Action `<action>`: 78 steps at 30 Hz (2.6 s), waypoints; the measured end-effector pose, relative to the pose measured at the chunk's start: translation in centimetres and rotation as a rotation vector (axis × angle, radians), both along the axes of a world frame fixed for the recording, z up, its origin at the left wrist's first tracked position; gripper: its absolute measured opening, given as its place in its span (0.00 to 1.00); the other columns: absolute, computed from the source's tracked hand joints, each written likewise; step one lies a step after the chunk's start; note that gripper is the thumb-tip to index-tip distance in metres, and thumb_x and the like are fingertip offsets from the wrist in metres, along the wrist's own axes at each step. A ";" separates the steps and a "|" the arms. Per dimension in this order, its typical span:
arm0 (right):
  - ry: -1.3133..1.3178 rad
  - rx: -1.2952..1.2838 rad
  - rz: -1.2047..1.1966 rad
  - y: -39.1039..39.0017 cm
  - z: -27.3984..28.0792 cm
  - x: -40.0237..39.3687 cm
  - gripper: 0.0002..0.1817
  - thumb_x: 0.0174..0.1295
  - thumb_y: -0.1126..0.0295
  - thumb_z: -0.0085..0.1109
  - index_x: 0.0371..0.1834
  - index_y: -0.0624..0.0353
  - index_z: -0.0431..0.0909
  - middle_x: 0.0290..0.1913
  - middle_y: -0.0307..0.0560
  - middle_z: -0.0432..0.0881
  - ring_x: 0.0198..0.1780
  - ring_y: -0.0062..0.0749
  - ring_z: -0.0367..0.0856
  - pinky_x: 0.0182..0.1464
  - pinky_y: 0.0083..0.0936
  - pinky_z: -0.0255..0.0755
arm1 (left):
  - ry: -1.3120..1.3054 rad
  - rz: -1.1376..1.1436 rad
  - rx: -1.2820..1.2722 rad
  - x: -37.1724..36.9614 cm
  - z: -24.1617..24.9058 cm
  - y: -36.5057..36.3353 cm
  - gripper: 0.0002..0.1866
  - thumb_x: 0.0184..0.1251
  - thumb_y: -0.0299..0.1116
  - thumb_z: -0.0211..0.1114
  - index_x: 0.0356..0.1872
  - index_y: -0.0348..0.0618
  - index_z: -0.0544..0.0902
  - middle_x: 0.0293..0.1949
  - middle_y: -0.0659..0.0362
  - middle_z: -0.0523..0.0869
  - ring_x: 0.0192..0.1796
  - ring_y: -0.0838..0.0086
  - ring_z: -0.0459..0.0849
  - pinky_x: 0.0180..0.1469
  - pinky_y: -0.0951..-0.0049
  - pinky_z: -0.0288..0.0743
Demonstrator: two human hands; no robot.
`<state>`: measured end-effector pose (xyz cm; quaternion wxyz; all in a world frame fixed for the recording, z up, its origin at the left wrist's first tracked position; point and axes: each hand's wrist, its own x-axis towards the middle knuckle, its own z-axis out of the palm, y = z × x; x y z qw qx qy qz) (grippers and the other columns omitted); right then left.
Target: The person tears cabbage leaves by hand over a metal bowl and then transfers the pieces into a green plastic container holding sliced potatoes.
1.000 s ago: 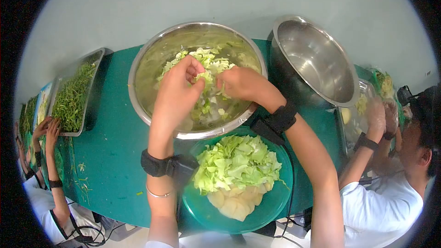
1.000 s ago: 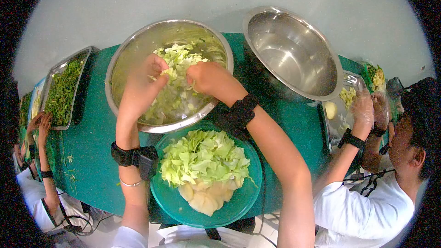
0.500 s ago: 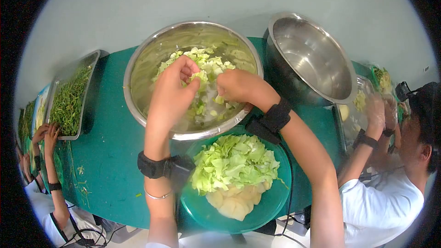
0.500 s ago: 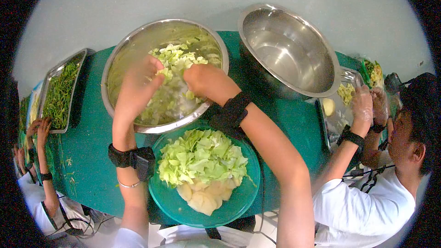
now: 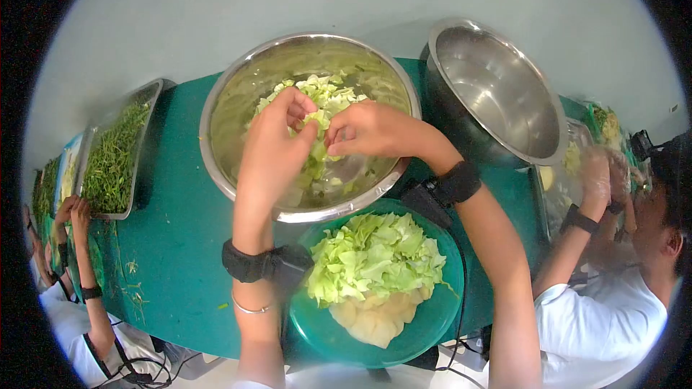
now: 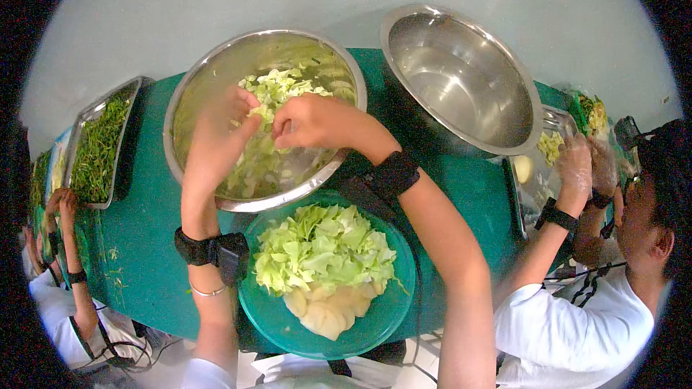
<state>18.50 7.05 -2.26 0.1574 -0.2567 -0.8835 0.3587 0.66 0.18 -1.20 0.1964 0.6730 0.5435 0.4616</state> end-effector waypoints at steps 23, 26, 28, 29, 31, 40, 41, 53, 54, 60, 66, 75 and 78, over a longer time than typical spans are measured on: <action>0.314 -0.059 -0.177 -0.2 1.0 0.1 0.11 0.54 0.65 0.61 0.33 0.64 0.81 0.26 0.49 0.82 0.28 0.28 0.79 0.33 0.25 0.72 | -0.340 -0.153 -0.108 0.4 0.6 0.1 0.07 0.60 0.18 0.58 0.39 0.35 0.76 0.36 0.58 0.79 0.33 0.79 0.82 0.34 0.79 0.77; 0.319 -0.021 -0.174 -0.1 0.9 0.1 0.12 0.54 0.65 0.61 0.33 0.64 0.80 0.27 0.49 0.82 0.27 0.29 0.80 0.33 0.26 0.72 | -0.357 -0.175 -0.121 0.4 0.7 0.1 0.07 0.60 0.19 0.58 0.40 0.35 0.76 0.37 0.58 0.78 0.33 0.79 0.82 0.36 0.78 0.78; 0.324 -0.025 -0.180 -0.2 1.0 0.1 0.12 0.54 0.65 0.61 0.32 0.64 0.80 0.27 0.49 0.82 0.27 0.30 0.80 0.33 0.26 0.73 | -0.369 -0.180 -0.153 0.4 0.8 0.1 0.07 0.60 0.20 0.59 0.39 0.35 0.76 0.37 0.58 0.78 0.33 0.79 0.82 0.36 0.78 0.78; 0.325 -0.028 -0.183 -0.3 1.0 0.1 0.12 0.54 0.65 0.61 0.32 0.64 0.80 0.27 0.49 0.82 0.27 0.30 0.80 0.32 0.26 0.73 | -0.376 -0.183 -0.169 0.4 0.8 0.1 0.07 0.60 0.20 0.59 0.39 0.35 0.76 0.37 0.59 0.78 0.32 0.79 0.81 0.36 0.78 0.78; 0.324 -0.019 -0.165 -0.1 0.8 0.2 0.10 0.57 0.67 0.59 0.33 0.64 0.78 0.25 0.41 0.77 0.26 0.20 0.71 0.29 0.20 0.66 | -0.397 -0.183 -0.176 0.5 0.8 0.1 0.07 0.59 0.20 0.60 0.39 0.36 0.76 0.37 0.59 0.78 0.32 0.79 0.81 0.35 0.79 0.76; 0.301 -0.115 -0.163 0.0 0.8 0.1 0.10 0.61 0.67 0.60 0.36 0.64 0.79 0.28 0.34 0.76 0.29 0.14 0.68 0.32 0.16 0.65 | -0.268 -0.101 -0.103 0.2 0.4 0.2 0.10 0.55 0.20 0.63 0.38 0.35 0.76 0.35 0.58 0.78 0.29 0.81 0.79 0.31 0.81 0.72; 0.294 -0.114 -0.178 0.0 0.8 0.1 0.10 0.61 0.67 0.60 0.37 0.64 0.79 0.28 0.34 0.76 0.29 0.14 0.69 0.33 0.15 0.65 | -0.281 -0.093 -0.098 0.2 0.4 0.2 0.09 0.55 0.20 0.63 0.38 0.35 0.76 0.34 0.58 0.79 0.29 0.81 0.79 0.31 0.81 0.72; 0.220 -0.051 -0.184 -0.3 1.3 0.0 0.09 0.62 0.67 0.60 0.35 0.63 0.78 0.27 0.34 0.76 0.29 0.14 0.69 0.33 0.16 0.65 | -0.202 0.013 -0.098 -0.1 0.1 0.5 0.10 0.52 0.23 0.64 0.36 0.36 0.76 0.32 0.57 0.80 0.29 0.77 0.77 0.32 0.76 0.72; 0.223 -0.051 -0.176 -0.4 1.3 0.0 0.09 0.62 0.67 0.60 0.35 0.63 0.78 0.27 0.34 0.76 0.29 0.14 0.69 0.33 0.16 0.65 | -0.193 0.012 -0.091 -0.1 -0.1 0.5 0.10 0.52 0.24 0.64 0.36 0.36 0.76 0.32 0.57 0.80 0.30 0.76 0.77 0.33 0.75 0.72; 0.289 -0.107 -0.184 -0.3 1.2 0.0 0.09 0.63 0.66 0.59 0.36 0.62 0.77 0.28 0.33 0.75 0.30 0.13 0.69 0.35 0.15 0.66 | -0.201 0.020 -0.074 -0.2 -0.1 0.5 0.10 0.52 0.25 0.64 0.35 0.36 0.75 0.32 0.56 0.80 0.30 0.72 0.77 0.34 0.73 0.72; 0.349 -0.171 -0.220 -0.4 1.6 0.1 0.10 0.63 0.65 0.59 0.37 0.62 0.77 0.30 0.33 0.76 0.33 0.14 0.71 0.38 0.15 0.67 | -0.213 0.045 -0.070 -0.1 -0.1 0.5 0.10 0.53 0.24 0.63 0.35 0.35 0.75 0.32 0.56 0.80 0.29 0.73 0.78 0.34 0.73 0.73; 0.432 -0.198 -0.179 -0.9 2.5 0.3 0.08 0.60 0.68 0.63 0.37 0.62 0.79 0.33 0.34 0.78 0.33 0.14 0.74 0.38 0.17 0.70 | -0.274 0.003 -0.132 0.2 0.6 0.2 0.09 0.55 0.22 0.62 0.36 0.34 0.74 0.34 0.57 0.78 0.29 0.76 0.79 0.31 0.75 0.74; 0.426 -0.189 -0.172 -0.7 2.1 0.3 0.08 0.59 0.68 0.63 0.37 0.62 0.79 0.34 0.34 0.79 0.33 0.14 0.74 0.39 0.17 0.70 | -0.379 -0.100 -0.129 0.4 0.5 0.1 0.08 0.57 0.20 0.62 0.37 0.34 0.74 0.36 0.57 0.77 0.30 0.78 0.80 0.31 0.79 0.75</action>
